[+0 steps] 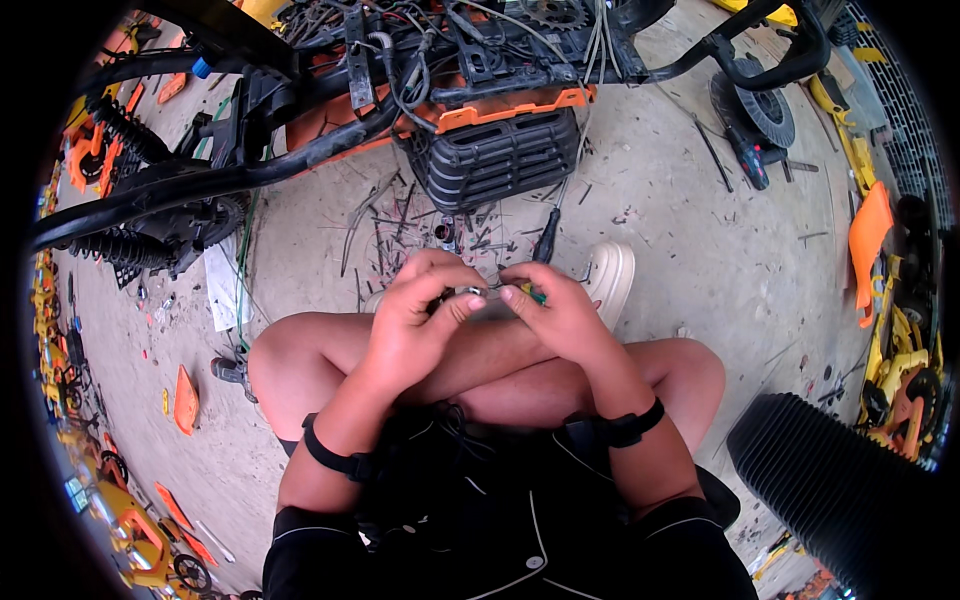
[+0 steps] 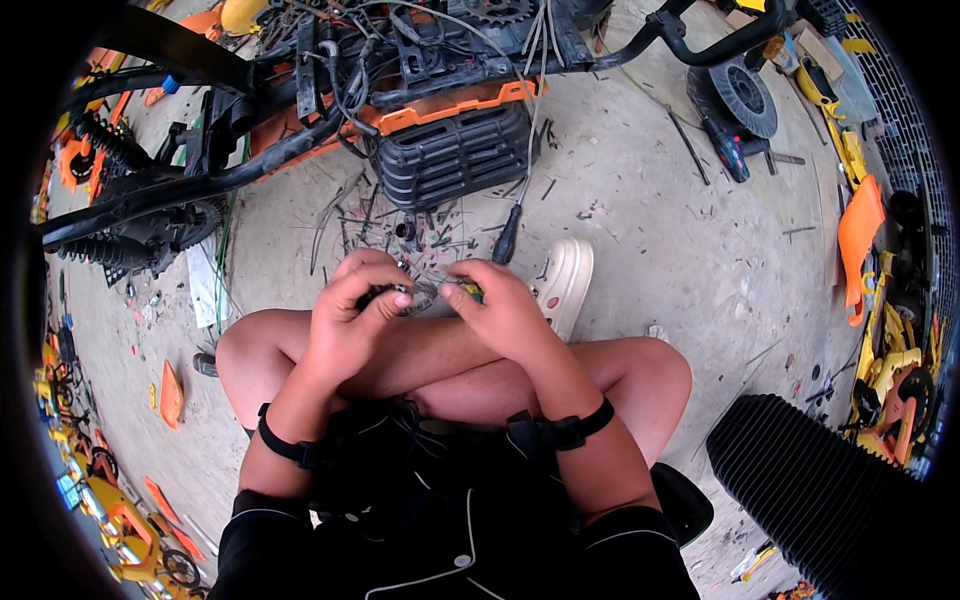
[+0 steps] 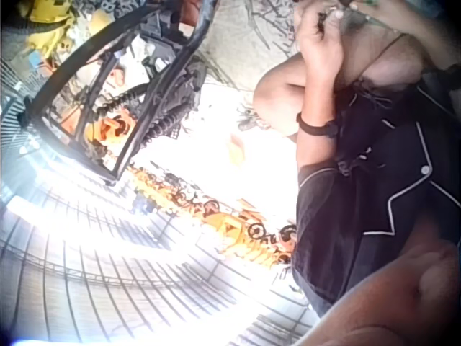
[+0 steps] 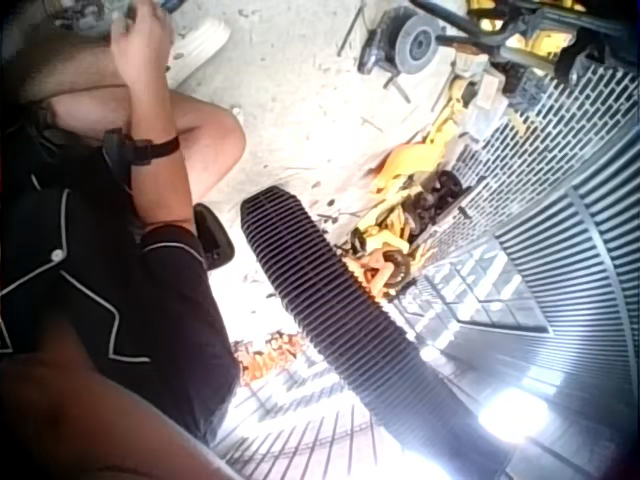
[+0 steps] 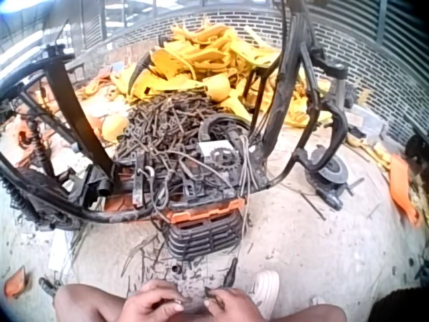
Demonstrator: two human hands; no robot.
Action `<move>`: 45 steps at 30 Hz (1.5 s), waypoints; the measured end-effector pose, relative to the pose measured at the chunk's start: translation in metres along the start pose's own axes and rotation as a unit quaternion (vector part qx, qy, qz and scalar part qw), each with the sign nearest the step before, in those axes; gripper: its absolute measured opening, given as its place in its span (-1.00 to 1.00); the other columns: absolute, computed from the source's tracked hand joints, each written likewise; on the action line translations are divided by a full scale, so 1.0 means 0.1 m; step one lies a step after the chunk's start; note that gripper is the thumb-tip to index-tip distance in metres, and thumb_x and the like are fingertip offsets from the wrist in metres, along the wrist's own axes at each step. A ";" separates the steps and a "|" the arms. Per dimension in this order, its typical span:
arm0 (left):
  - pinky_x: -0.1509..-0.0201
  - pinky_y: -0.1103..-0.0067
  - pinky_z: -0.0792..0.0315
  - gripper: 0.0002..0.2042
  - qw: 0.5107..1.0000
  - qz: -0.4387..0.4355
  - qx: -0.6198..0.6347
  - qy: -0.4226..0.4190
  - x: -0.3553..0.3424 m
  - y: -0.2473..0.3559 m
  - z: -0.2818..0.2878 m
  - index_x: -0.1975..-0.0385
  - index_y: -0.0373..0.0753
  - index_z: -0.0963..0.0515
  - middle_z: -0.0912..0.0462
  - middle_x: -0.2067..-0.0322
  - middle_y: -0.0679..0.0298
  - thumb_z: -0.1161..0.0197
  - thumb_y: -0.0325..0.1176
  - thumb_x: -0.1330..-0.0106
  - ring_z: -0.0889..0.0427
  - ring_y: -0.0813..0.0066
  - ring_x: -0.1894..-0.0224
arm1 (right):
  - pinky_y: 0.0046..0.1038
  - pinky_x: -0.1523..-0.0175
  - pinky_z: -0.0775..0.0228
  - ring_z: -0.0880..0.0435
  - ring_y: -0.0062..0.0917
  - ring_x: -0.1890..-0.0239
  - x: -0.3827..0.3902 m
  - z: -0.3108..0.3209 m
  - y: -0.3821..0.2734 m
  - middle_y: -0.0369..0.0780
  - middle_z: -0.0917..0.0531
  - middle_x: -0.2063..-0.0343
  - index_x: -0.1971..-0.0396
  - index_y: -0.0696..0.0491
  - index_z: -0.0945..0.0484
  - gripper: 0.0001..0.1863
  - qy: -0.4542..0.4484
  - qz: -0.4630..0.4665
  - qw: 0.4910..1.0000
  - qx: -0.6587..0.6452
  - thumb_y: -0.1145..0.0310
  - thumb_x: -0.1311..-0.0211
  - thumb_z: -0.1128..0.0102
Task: The person manipulates wires and a connector on a vehicle frame while using pliers to crimp or adjust components.
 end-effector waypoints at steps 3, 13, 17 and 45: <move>-0.03 0.52 -0.48 -0.87 0.999 0.012 0.044 0.027 0.00 -0.05 0.04 0.17 -0.29 -0.61 -0.64 0.19 0.22 -0.32 -0.49 -0.33 -0.60 0.38 0.13 | -0.22 -0.19 -0.41 -0.61 -0.16 -0.03 0.08 -0.07 0.24 -0.03 -0.66 0.07 -0.04 0.15 -0.57 -0.47 -0.003 -0.034 0.931 0.364 0.07 -0.22 -0.34; 0.28 0.71 -0.43 -0.85 0.955 0.136 0.265 0.003 0.07 -0.10 0.00 0.07 -0.29 -0.52 -0.64 0.25 0.30 -0.21 -0.40 -0.48 -0.50 0.68 0.34 | -0.16 -0.15 -0.44 -0.53 -0.04 -0.06 0.09 -0.20 0.58 -0.02 -0.63 0.06 -0.03 0.11 -0.52 -0.45 -0.108 -0.100 0.904 0.401 0.13 -0.10 -0.41; 0.25 0.69 -0.45 -0.81 0.949 0.157 0.274 -0.006 0.05 -0.12 0.00 0.03 -0.31 -0.53 -0.63 0.28 0.31 -0.24 -0.39 -0.46 -0.51 0.68 0.34 | -0.17 -0.14 -0.45 -0.54 -0.05 -0.05 0.09 -0.22 0.60 -0.01 -0.65 0.08 -0.02 0.11 -0.52 -0.54 -0.074 -0.092 0.909 0.400 0.23 -0.15 -0.33; 0.06 0.59 -0.53 -0.85 0.952 0.119 0.270 0.079 0.05 -0.23 0.17 0.11 -0.36 -0.59 -0.71 0.25 0.26 -0.30 -0.50 -0.38 -0.64 0.56 0.21 | -0.27 -0.15 -0.46 -0.67 -0.21 0.04 0.10 -0.03 0.35 -0.07 -0.71 0.09 -0.18 0.15 -0.50 -0.44 -0.072 -0.149 0.974 0.152 0.20 -0.22 -0.28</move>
Point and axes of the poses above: each hand's wrist, its own x-axis away from the middle knuckle, its own z-axis out of the back of the hand, y = z × x, the point moved 3 cm from there along -x, towards the middle knuckle
